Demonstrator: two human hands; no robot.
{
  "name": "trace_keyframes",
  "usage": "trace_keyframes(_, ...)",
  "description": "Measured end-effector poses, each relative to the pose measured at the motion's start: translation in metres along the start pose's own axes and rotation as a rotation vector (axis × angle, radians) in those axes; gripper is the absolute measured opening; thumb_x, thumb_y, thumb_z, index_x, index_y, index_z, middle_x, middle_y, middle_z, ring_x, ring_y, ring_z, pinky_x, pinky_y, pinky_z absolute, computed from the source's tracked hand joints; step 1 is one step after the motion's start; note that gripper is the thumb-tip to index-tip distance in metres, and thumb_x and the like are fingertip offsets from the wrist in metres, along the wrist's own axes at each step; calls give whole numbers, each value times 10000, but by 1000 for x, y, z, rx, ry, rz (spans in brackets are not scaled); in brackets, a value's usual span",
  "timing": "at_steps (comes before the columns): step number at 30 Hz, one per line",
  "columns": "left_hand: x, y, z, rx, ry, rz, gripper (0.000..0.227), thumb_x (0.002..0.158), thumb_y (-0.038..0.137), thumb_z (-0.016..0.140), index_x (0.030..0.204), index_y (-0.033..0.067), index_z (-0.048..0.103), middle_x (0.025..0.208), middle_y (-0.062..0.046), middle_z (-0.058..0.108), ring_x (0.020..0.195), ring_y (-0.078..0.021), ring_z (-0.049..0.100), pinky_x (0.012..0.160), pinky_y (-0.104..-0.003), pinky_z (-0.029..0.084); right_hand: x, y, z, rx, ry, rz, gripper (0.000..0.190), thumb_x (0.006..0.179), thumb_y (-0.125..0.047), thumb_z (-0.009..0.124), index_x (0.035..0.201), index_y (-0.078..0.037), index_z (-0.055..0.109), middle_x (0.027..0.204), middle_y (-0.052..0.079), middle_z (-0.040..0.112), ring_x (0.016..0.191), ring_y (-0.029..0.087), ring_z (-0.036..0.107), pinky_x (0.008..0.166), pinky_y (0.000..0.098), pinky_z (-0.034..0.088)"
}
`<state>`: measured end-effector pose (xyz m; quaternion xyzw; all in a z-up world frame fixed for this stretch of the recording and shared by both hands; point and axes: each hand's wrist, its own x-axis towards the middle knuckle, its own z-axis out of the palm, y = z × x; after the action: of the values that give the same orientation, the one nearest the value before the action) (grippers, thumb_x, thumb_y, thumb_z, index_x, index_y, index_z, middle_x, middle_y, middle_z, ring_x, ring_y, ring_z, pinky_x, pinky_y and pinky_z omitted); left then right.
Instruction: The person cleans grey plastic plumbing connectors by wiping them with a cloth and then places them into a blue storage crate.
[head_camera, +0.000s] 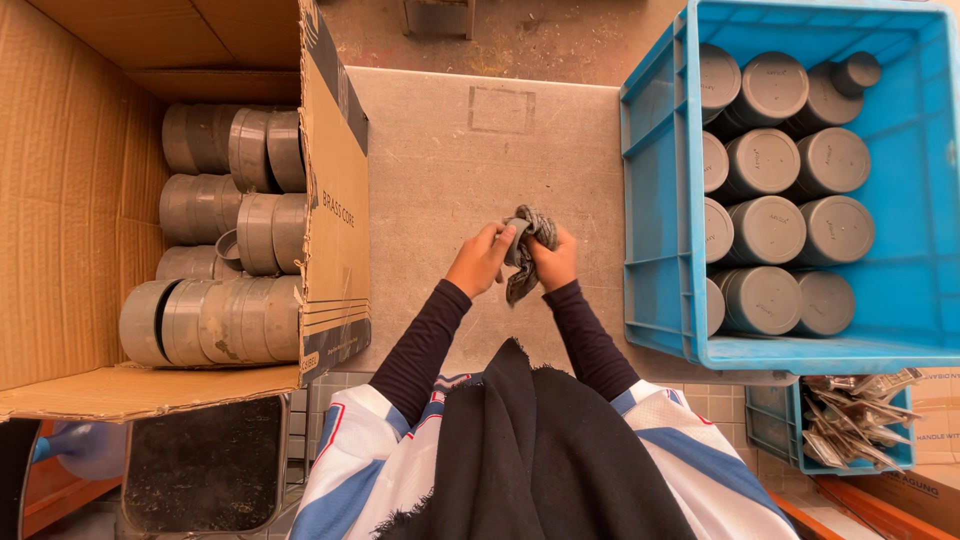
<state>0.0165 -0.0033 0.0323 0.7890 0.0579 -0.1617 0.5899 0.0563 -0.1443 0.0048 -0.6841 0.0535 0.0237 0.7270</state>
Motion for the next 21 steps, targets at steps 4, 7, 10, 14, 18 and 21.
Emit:
trace_keyframes(4, 0, 0, 7, -533, -194, -299, 1008, 883, 809, 148, 1295, -50, 480, 945, -228, 693, 543, -197, 681, 374, -210, 526, 2, -18, -18, -601, -48, -638, 233, 688, -111, 804, 909, -128, 730, 729, 61, 683, 682, 275, 676, 642, 352, 556)
trace_keyframes(7, 9, -12, 17, -590, -57, -56, 584, 1049, 556, 252, 867, 93, 558, 573, -13, 457, 393, -69, 365, 386, -204, 253, 3, -21, -19, -720, -64, -808, 254, 716, -188, 811, 945, -149, 709, 714, 21, 610, 632, 268, 643, 630, 350, 562)
trace_keyframes(10, 10, -13, 22, -457, 180, 135, 563, 1013, 590, 363, 683, 154, 494, 546, -18, 427, 503, -112, 443, 503, -235, 339, 6, -16, -7, -476, -56, -703, 276, 696, -126, 812, 958, -123, 724, 777, 68, 677, 745, 305, 682, 682, 381, 560)
trace_keyframes(14, 2, -1, 12, -136, 211, 240, 460, 1000, 517, 428, 927, 79, 549, 670, -134, 536, 632, -186, 554, 578, -321, 455, 0, -4, -1, -147, -59, -307, 121, 773, -58, 715, 892, -70, 726, 762, 113, 697, 797, 202, 659, 735, 396, 527)
trace_keyframes(18, -8, 10, -3, -184, -141, -100, 976, 922, 786, 243, 1378, -64, 395, 1124, -334, 580, 767, -297, 680, 560, -370, 621, -5, -8, -8, -385, -67, -596, 201, 675, -69, 767, 866, -116, 727, 716, 98, 673, 717, 323, 675, 666, 364, 531)
trace_keyframes(21, 5, -9, 17, -306, -24, 46, 609, 1020, 586, 350, 987, 50, 638, 576, -106, 596, 473, -184, 608, 416, -293, 483, -4, -14, -10, -422, -43, -665, 237, 671, -43, 748, 896, -114, 733, 735, 107, 673, 719, 330, 671, 671, 362, 534)
